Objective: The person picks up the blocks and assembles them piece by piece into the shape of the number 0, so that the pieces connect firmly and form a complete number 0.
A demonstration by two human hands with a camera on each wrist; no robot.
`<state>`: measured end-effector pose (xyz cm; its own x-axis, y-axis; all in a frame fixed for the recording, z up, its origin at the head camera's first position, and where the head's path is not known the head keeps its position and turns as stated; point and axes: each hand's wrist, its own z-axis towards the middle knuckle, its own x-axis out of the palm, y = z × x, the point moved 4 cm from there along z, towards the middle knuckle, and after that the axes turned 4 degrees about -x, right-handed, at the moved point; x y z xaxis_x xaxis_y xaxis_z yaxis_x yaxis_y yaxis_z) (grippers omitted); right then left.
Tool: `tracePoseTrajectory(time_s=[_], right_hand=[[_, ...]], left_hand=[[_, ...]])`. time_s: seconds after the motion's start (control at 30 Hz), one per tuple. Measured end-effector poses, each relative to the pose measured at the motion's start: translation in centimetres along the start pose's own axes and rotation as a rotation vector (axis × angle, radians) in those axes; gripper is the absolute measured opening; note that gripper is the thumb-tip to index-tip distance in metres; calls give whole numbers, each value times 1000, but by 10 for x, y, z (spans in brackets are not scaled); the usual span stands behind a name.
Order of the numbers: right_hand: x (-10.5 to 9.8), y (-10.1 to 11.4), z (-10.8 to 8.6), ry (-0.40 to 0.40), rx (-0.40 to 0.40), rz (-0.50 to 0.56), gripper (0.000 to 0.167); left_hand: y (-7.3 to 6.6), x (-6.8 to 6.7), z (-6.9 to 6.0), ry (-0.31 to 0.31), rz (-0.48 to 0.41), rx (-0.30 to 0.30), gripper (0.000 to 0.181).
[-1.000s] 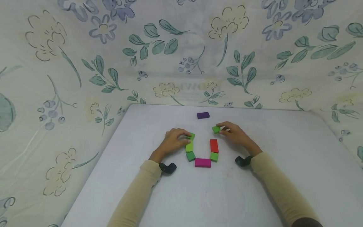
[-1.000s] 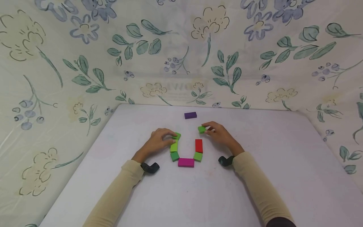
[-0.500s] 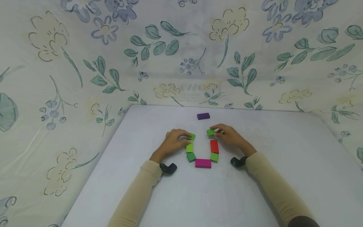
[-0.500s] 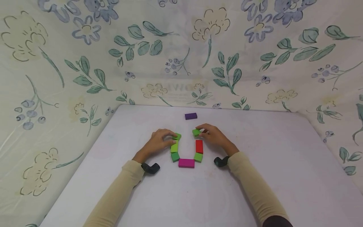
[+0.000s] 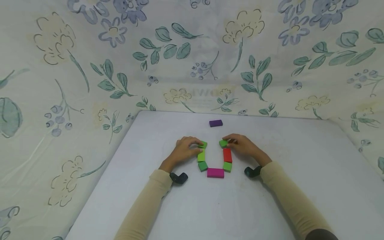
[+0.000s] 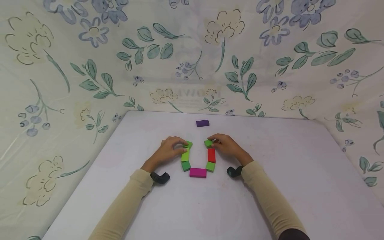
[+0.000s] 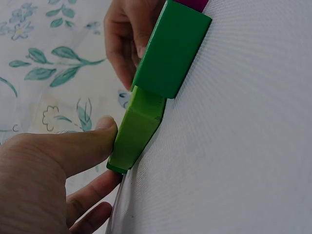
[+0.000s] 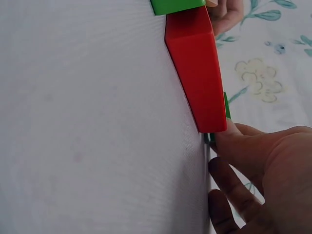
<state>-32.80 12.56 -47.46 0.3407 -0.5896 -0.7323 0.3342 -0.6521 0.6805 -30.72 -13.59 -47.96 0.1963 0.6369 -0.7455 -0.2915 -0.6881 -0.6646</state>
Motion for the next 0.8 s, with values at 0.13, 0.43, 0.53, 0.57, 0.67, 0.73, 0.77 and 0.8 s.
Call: tracePoseTrajectory(time_s=[0.13, 0.43, 0.53, 0.57, 0.67, 0.73, 0.77, 0.8], right_hand=[[1, -1, -1, 13, 6, -13, 39], [-5, 2, -3, 44, 7, -6, 40], [-5, 1, -3, 49, 11, 5, 40], [-5, 1, -3, 51, 13, 7, 40], [-4, -1, -3, 51, 23, 13, 39], [-4, -2, -4, 49, 37, 21, 38], [-4, -2, -4, 48, 38, 23, 37], [-4, -3, -4, 46, 42, 26, 37]], left_hand=[[0, 1, 0, 2, 0, -4, 27], [-1, -1, 0, -4, 8, 0, 26], [-1, -1, -1, -2, 8, -4, 27], [-1, -1, -1, -1, 8, -7, 27], [-1, -1, -1, 1, 5, -6, 27], [-1, 0, -1, 1, 4, -5, 27], [-1, 0, -1, 0, 5, -4, 27], [0, 0, -1, 0, 5, -4, 27]])
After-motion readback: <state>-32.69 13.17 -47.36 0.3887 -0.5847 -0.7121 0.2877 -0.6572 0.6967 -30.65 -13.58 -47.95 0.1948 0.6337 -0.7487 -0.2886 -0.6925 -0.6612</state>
